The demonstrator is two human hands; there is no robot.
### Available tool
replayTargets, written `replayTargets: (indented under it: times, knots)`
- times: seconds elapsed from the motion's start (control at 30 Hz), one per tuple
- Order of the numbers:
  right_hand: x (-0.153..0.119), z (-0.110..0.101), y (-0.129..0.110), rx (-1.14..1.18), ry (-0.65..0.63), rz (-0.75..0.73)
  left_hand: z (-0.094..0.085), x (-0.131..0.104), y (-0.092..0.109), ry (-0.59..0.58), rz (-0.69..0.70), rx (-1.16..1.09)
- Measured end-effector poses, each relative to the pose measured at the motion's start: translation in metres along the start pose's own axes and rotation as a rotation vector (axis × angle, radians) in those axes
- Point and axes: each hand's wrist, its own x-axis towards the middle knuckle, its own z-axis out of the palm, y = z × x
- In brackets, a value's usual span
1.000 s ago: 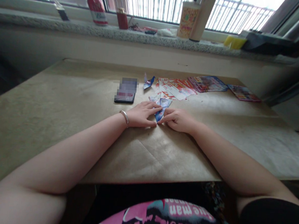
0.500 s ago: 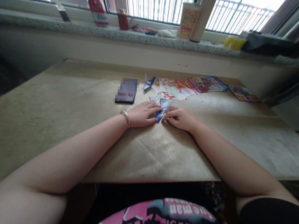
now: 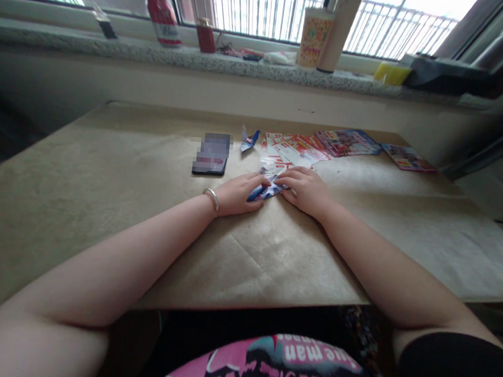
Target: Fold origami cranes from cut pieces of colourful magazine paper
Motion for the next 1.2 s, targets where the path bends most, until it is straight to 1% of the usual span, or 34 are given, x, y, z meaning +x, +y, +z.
replayTargets:
  times: [0.1, 0.17, 0.27, 0.33, 0.4, 0.57, 0.77, 0.93, 1.07, 1.2]
  knots:
    - [0.002, -0.003, -0.005, -0.108, -0.019, -0.006, 0.001, 0.001, 0.000, 0.021, -0.007, -0.006]
    - [0.003, -0.005, -0.011, -0.184, -0.006, -0.004, 0.001, 0.002, 0.000, 0.048, -0.006, 0.016]
    - [0.006, -0.007, -0.021, -0.229, 0.046, 0.006, 0.002, 0.004, 0.001, 0.140, 0.010, 0.104]
    - [0.007, -0.008, -0.028, -0.216, 0.076, 0.016, 0.003, 0.005, 0.002, 0.221, 0.001, 0.175]
    - [0.009, -0.008, -0.033, -0.172, 0.082, 0.022, 0.004, 0.006, 0.005, 0.278, -0.016, 0.230]
    - [0.011, -0.007, -0.038, -0.005, 0.085, 0.057, 0.005, 0.006, 0.009, 0.289, -0.010, 0.283]
    - [0.009, -0.008, -0.032, 0.117, 0.117, 0.141, 0.002, 0.005, 0.007, 0.318, 0.019, 0.296]
    - [0.003, -0.013, -0.016, 0.199, 0.177, 0.219, -0.002, 0.003, 0.003, 0.334, -0.020, 0.288]
    - [-0.001, -0.017, -0.004, 0.252, 0.214, 0.249, -0.005, 0.001, 0.001, 0.348, -0.039, 0.261]
    - [-0.004, -0.021, 0.002, 0.269, 0.222, 0.262, -0.007, 0.001, 0.000, 0.334, -0.065, 0.244]
